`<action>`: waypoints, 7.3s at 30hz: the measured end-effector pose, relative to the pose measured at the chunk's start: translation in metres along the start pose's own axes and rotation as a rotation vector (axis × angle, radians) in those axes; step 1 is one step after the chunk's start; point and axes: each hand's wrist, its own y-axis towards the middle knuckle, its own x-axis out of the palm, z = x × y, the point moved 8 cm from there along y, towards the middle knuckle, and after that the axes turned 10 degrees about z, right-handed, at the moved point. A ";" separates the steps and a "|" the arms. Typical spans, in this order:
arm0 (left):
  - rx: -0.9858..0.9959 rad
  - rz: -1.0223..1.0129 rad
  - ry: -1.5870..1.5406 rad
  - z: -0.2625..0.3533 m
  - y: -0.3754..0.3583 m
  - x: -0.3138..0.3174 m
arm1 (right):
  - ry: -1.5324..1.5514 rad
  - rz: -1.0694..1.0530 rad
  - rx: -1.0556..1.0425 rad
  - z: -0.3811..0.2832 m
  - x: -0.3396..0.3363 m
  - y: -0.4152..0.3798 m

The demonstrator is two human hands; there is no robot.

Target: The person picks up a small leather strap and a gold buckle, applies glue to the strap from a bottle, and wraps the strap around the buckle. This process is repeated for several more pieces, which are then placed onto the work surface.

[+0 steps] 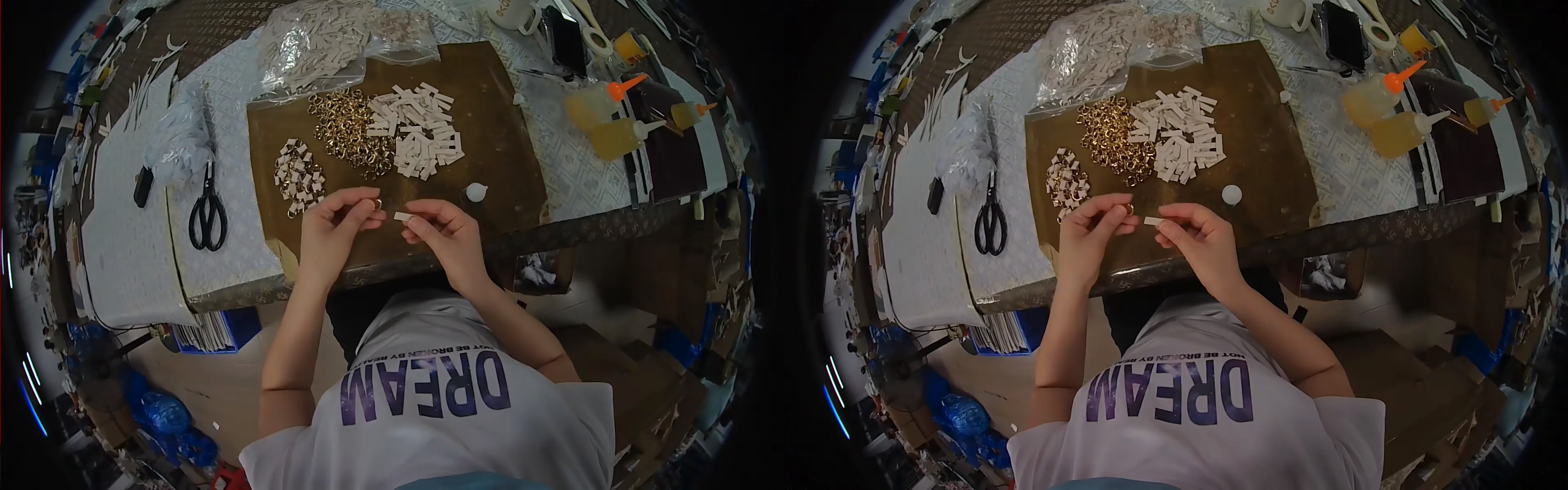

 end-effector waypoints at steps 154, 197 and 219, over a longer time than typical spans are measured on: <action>-0.286 0.070 -0.196 -0.037 -0.034 -0.013 | -0.348 0.153 -0.586 -0.049 -0.062 0.028; -0.238 0.120 -0.259 -0.036 -0.036 -0.049 | -1.041 0.226 -0.855 -0.046 0.032 0.064; -0.700 -0.155 -0.998 -0.050 -0.052 -0.035 | -1.123 0.259 -0.886 -0.048 0.034 0.070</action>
